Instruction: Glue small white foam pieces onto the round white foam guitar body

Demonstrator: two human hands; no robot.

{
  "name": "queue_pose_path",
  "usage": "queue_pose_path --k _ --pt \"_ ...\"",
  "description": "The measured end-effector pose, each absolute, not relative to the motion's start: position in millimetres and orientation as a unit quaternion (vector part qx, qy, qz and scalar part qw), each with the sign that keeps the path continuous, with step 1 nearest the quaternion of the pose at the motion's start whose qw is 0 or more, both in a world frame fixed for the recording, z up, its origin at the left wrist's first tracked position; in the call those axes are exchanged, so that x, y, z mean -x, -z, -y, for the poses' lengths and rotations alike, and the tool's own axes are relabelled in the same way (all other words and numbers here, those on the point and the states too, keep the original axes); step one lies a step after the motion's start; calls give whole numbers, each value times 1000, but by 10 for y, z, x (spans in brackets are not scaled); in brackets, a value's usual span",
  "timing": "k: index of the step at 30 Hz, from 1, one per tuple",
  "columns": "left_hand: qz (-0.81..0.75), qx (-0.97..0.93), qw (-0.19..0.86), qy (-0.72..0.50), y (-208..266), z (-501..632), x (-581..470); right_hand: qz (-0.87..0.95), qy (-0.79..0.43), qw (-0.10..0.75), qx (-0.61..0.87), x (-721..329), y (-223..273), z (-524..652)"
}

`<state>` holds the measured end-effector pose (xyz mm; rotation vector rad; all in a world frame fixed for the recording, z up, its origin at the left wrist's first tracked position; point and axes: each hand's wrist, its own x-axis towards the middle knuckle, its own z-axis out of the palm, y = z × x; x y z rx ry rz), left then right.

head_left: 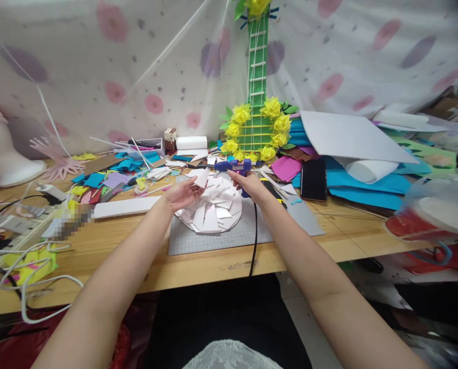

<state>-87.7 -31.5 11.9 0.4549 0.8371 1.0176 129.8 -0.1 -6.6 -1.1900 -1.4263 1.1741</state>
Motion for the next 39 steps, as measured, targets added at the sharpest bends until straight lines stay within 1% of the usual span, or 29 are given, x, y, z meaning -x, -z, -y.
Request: queue_pose_path --k 8,24,27,32,39 --pt "-376 -195 775 -469 -107 315 896 582 -477 449 482 -1323 73 6" --pt "-381 -197 755 -495 -165 318 804 635 -506 366 455 -1419 -98 233" --pt "-383 -196 752 -500 -183 313 790 628 -515 368 453 -1427 -128 264" --pt "-389 -197 743 -508 -155 281 769 602 -539 400 432 -1361 -174 306" --pt "-394 -247 728 -503 -148 310 750 582 -549 418 429 -1380 -70 215"
